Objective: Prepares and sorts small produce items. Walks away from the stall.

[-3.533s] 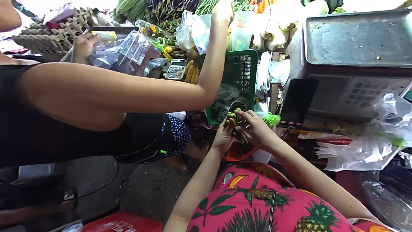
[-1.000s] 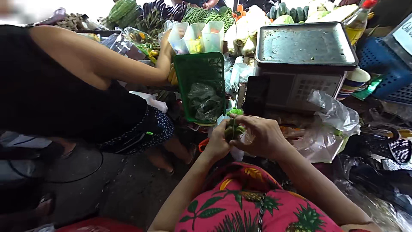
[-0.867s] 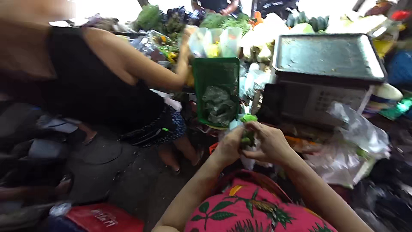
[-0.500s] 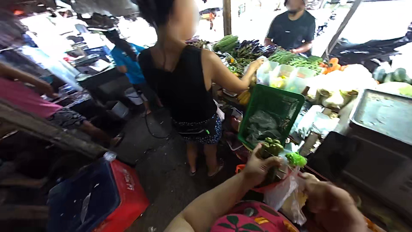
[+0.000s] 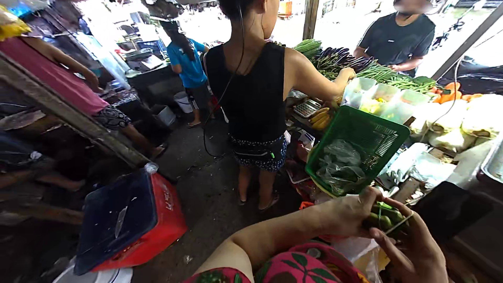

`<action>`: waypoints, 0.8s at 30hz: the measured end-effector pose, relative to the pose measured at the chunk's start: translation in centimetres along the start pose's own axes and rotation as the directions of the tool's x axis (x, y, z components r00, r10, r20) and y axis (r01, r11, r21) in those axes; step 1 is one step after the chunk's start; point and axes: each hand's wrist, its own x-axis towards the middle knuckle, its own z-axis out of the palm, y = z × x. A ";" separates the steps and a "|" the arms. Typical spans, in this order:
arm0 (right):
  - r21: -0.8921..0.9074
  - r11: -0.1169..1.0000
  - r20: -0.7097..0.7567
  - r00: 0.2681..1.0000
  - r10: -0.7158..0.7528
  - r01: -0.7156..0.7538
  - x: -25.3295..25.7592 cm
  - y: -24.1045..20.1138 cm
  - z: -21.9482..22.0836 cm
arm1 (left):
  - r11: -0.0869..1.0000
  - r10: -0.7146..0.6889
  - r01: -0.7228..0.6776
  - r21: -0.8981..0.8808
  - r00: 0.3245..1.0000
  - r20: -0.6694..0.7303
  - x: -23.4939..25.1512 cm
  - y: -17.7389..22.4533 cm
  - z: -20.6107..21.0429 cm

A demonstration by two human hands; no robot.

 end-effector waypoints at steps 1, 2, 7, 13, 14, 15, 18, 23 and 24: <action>-0.050 0.999 -0.045 0.999 0.004 -0.007 0.1 0.3 0.5 | 0.997 -0.015 0.013 0.076 1.000 0.022 0.0 0.2 0.0; -0.060 0.998 -0.068 0.997 0.024 -0.028 0.3 0.5 0.7 | 0.995 -0.030 0.026 0.098 0.999 0.039 0.1 0.1 -0.1; 0.111 0.986 -0.220 0.964 0.148 -0.126 2.3 0.8 1.0 | 0.989 0.005 -0.017 -0.148 0.997 -0.080 0.2 -2.7 -0.3; 0.433 0.876 -0.246 0.908 0.340 -0.210 3.9 3.3 3.1 | 0.977 -0.160 0.111 -0.182 0.947 -0.277 -0.7 -4.6 -2.2; 0.394 0.890 -0.273 0.896 0.350 -0.228 4.2 3.2 3.9 | 0.975 -0.163 0.116 -0.189 0.951 -0.261 -0.9 -5.0 -2.4; 0.359 0.899 -0.304 0.880 0.366 -0.250 4.5 3.2 4.5 | 0.971 -0.169 0.120 -0.208 0.957 -0.237 -1.2 -5.4 -2.6; 0.260 0.918 -0.342 0.861 0.377 -0.298 6.2 3.2 4.4 | 0.914 -0.233 0.171 -0.368 0.963 -0.132 -2.1 -6.6 -3.5; 0.019 0.962 -0.254 0.929 0.268 -0.272 14.2 -0.6 0.8 | 0.836 -0.444 0.393 -0.382 0.894 -0.052 -4.3 -9.6 -5.6; -0.023 0.967 -0.200 0.949 0.245 -0.255 16.6 -1.7 0.0 | 0.823 -0.475 0.429 -0.372 0.880 -0.034 -4.7 -10.0 -6.0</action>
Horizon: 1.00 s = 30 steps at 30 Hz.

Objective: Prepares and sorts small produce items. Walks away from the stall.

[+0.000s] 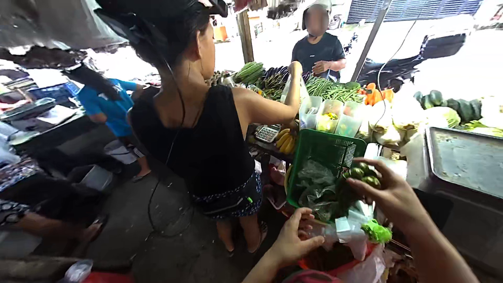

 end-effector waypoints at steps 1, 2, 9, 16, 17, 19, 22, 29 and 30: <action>-0.033 0.999 0.062 0.998 -0.011 0.013 2.2 -1.7 -0.3 | 1.000 -0.022 0.022 0.014 1.000 0.010 -0.1 -0.2 -0.5; -0.043 0.999 0.118 0.993 -0.022 0.027 4.2 -3.2 -0.3 | 0.999 -0.031 0.031 0.027 0.999 0.015 -0.4 -0.4 -1.0; 0.012 1.000 0.394 0.919 -0.022 0.019 10.9 -5.8 5.2 | 0.996 -0.062 0.066 0.057 0.995 -0.080 -3.3 -2.5 -4.5; -0.041 0.999 0.456 0.889 0.045 -0.029 9.3 -1.8 6.1 | 0.979 -0.145 0.163 0.122 0.979 -0.143 -5.9 -4.1 -5.9; -0.041 0.999 0.445 0.895 0.032 -0.015 9.0 -1.6 5.6 | 0.977 -0.152 0.169 0.126 0.979 -0.139 -6.0 -4.2 -5.9; -0.038 0.999 0.421 0.907 0.019 -0.004 8.4 -1.4 4.6 | 0.975 -0.156 0.172 0.139 0.981 -0.118 -6.0 -4.3 -5.8; -0.041 0.999 0.375 0.927 0.006 0.010 7.2 -1.2 3.1 | 0.974 -0.146 0.156 0.166 0.987 -0.067 -5.9 -4.0 -5.6; -0.063 0.998 0.352 0.936 -0.001 0.025 4.3 0.0 0.0 | 0.958 -0.167 0.153 0.242 0.985 0.038 -5.6 -3.3 -4.7; -0.068 0.997 0.351 0.936 0.001 0.025 4.0 0.0 -0.2 | 0.956 -0.165 0.148 0.254 0.985 0.049 -5.6 -3.3 -4.5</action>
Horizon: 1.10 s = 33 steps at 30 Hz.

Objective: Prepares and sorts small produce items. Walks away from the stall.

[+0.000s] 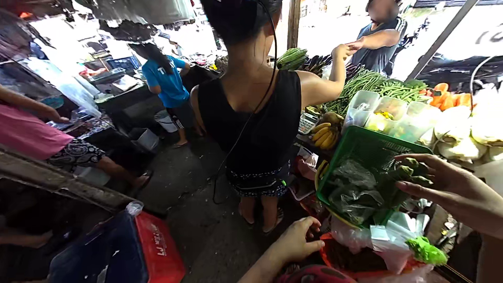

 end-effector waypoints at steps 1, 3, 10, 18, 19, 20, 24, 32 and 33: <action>-0.006 1.000 -0.003 1.000 0.007 -0.007 -0.4 0.0 -0.1 | 1.000 0.000 0.000 0.009 1.000 0.012 -0.1 0.0 0.1; -0.027 0.999 0.000 0.999 0.047 -0.047 -1.3 -0.3 -0.1 | 1.000 0.000 -0.001 0.020 0.999 0.034 -0.2 0.0 0.4; -0.100 0.964 0.356 0.895 0.267 -0.248 -1.0 1.0 1.6 | 0.993 -0.094 0.090 0.075 0.994 0.052 -0.9 -1.3 0.6; -0.256 0.927 0.619 0.691 0.375 -0.274 3.7 4.9 6.2 | 0.984 -0.143 0.148 0.100 0.988 -0.054 -2.9 -3.1 0.2; -0.278 0.922 0.618 0.684 0.387 -0.271 4.6 4.8 6.5 | 0.981 -0.160 0.166 0.096 0.985 -0.072 -3.4 -3.3 0.1; -0.302 0.913 0.616 0.676 0.406 -0.273 5.6 4.3 6.6 | 0.977 -0.185 0.192 0.093 0.979 -0.084 -3.8 -3.5 0.1; -0.172 0.945 0.479 0.814 0.328 -0.279 12.3 1.9 5.7 | 0.958 -0.271 0.278 0.073 0.958 -0.096 -5.0 -4.1 0.0; 0.262 0.963 -0.296 0.945 0.137 -0.058 25.4 -5.5 1.5 | 0.965 -0.239 0.252 0.075 0.959 -0.151 -5.5 -4.4 0.3; 0.231 0.973 -0.271 0.960 0.076 -0.012 24.0 -6.0 1.7 | 0.961 -0.255 0.267 0.072 0.956 -0.142 -5.4 -4.4 0.3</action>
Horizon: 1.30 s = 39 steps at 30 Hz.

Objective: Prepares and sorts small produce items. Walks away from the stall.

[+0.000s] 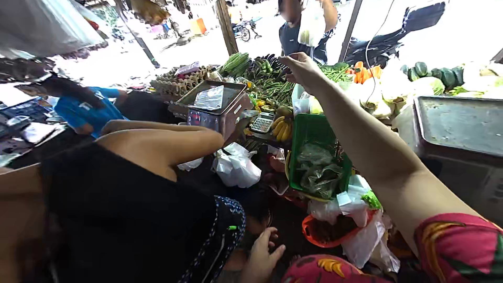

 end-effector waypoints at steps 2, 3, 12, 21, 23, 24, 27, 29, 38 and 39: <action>-0.122 0.985 0.130 0.986 -0.107 0.123 -4.9 -0.2 -1.0 | 1.000 -0.022 0.022 0.010 0.999 0.023 0.0 0.2 0.1; -0.188 0.965 0.202 0.969 -0.146 0.184 -8.0 0.2 -1.7 | 0.999 -0.025 0.024 0.021 0.999 0.038 0.1 0.2 0.1; -0.713 0.668 0.389 0.671 0.631 -0.214 -33.3 12.5 -12.8 | 0.991 0.017 -0.034 0.131 0.992 0.127 2.3 1.1 0.7; -0.754 0.278 -0.518 0.799 0.306 -0.595 -44.0 14.0 -22.5 | 0.920 0.320 -0.375 0.118 0.889 0.328 6.8 8.4 4.9; -0.796 0.340 -0.474 0.865 0.163 -0.501 -44.0 15.4 -22.1 | 0.893 0.368 -0.438 0.108 0.845 0.388 7.3 10.6 6.3; -0.823 0.349 -0.440 0.892 0.108 -0.448 -44.0 16.0 -21.8 | 0.879 0.387 -0.466 0.104 0.823 0.416 7.5 11.6 7.1; -0.911 0.295 -0.314 0.948 -0.048 -0.287 -44.5 17.7 -22.2 | 0.839 0.432 -0.536 0.095 0.762 0.483 8.0 13.6 8.9; -0.925 0.250 -0.305 0.952 -0.034 -0.288 -46.0 17.6 -23.8 | 0.823 0.448 -0.561 0.095 0.742 0.499 8.2 14.2 9.6; -0.832 0.165 -0.525 0.848 0.075 -0.529 -52.8 16.0 -30.9 | 0.812 0.022 -0.338 0.476 0.832 0.555 10.8 12.7 11.4; -0.837 0.179 -0.511 0.856 0.079 -0.517 -52.0 15.8 -29.9 | 0.807 -0.019 -0.324 0.494 0.821 0.570 11.4 11.9 12.1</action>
